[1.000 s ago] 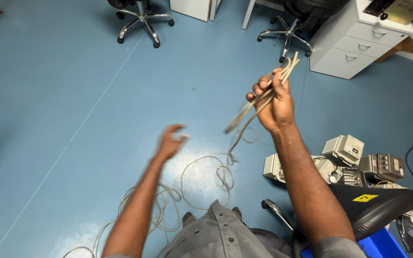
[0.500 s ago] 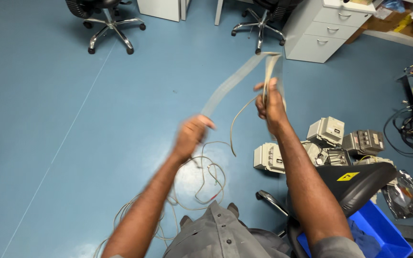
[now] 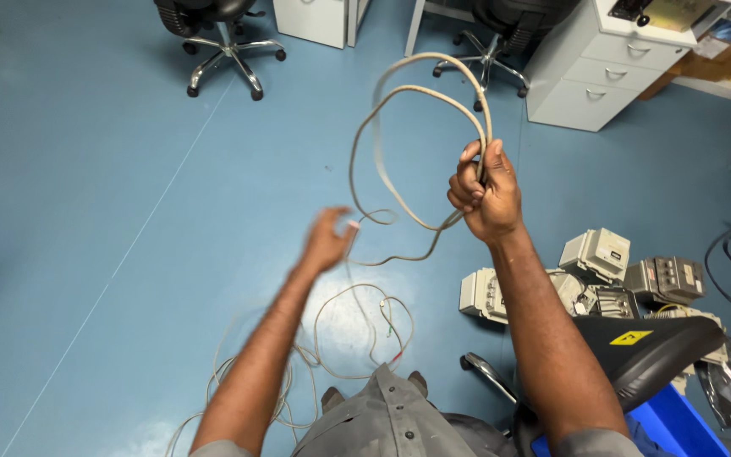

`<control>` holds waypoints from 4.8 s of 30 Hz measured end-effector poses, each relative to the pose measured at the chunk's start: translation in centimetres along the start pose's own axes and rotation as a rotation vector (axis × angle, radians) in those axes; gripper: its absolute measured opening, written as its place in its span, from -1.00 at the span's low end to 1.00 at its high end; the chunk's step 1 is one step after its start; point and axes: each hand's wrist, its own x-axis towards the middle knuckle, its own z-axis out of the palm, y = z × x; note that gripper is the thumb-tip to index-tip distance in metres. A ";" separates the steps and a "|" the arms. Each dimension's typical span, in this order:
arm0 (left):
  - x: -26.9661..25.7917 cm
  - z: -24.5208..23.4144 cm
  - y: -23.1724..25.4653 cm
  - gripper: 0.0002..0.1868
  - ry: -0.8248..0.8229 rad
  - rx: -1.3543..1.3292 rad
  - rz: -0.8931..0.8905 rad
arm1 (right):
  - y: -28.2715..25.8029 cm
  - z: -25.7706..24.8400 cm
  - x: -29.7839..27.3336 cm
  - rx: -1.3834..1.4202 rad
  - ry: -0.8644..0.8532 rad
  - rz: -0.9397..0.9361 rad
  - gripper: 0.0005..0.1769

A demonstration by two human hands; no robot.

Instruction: The person coils a bundle of wires by hand, gathering the long lengths into neat loops while walking across the room.

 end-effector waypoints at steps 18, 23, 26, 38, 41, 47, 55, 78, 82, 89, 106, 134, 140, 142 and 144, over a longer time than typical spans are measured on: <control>-2.0 -4.5 15.9 -0.70 -0.285 -0.679 -0.165 | 1.3 0.3 -0.7 -0.071 0.196 0.352 -0.51; -1.0 -6.5 15.1 -0.69 -0.148 -0.654 -0.250 | 0.6 -2.1 -1.5 -0.182 0.069 0.415 -0.46; -1.3 -7.6 14.3 -0.69 -0.142 -0.618 -0.255 | 0.5 -0.6 -1.4 -0.325 0.113 0.467 -0.43; -1.5 -13.7 13.4 -0.72 -0.123 -0.318 -0.083 | 8.2 3.0 -1.6 -1.030 0.128 0.326 -0.01; -1.5 -16.2 14.4 -0.72 -0.241 -0.322 0.033 | 10.2 3.5 -0.7 -1.081 0.062 0.209 0.23; -2.2 -24.2 14.2 -0.74 -0.178 -0.267 0.103 | 15.4 3.2 -0.7 -1.086 -0.030 0.304 -0.27; -4.8 -30.3 7.8 -0.68 0.228 -0.363 -0.001 | 29.7 -8.2 -10.1 -1.056 -0.371 0.671 -0.29; -5.7 -37.9 1.3 -0.91 0.961 0.516 -0.064 | 25.4 1.4 -2.7 -0.890 -0.069 0.566 -0.68; -4.8 -24.7 1.3 -0.57 0.485 0.483 0.057 | 22.2 3.1 -2.8 -0.974 -0.125 0.245 -0.79; -3.2 -12.5 11.6 -0.44 -0.326 0.037 -0.221 | 14.1 8.0 -1.4 -1.231 -0.113 0.126 -0.70; -1.4 -16.4 9.4 -0.35 0.048 0.234 0.373 | 12.8 2.5 -3.4 -1.216 -0.107 0.315 -0.65; -0.8 -8.8 13.8 -0.66 -0.243 -0.184 0.009 | 6.4 4.9 -1.1 -1.342 -0.108 0.034 -0.74; 3.4 -17.5 3.2 -0.79 0.487 -0.393 -0.058 | 7.8 -3.1 -3.9 -1.181 -0.008 0.440 -0.62; 3.7 -21.7 0.7 -0.88 0.814 -0.178 -0.141 | 8.1 -4.9 -5.3 -1.107 0.057 0.493 -0.56; 2.3 -22.1 0.5 -0.76 0.915 0.132 -0.100 | 8.3 -3.8 -5.9 -1.094 0.083 0.518 -0.58</control>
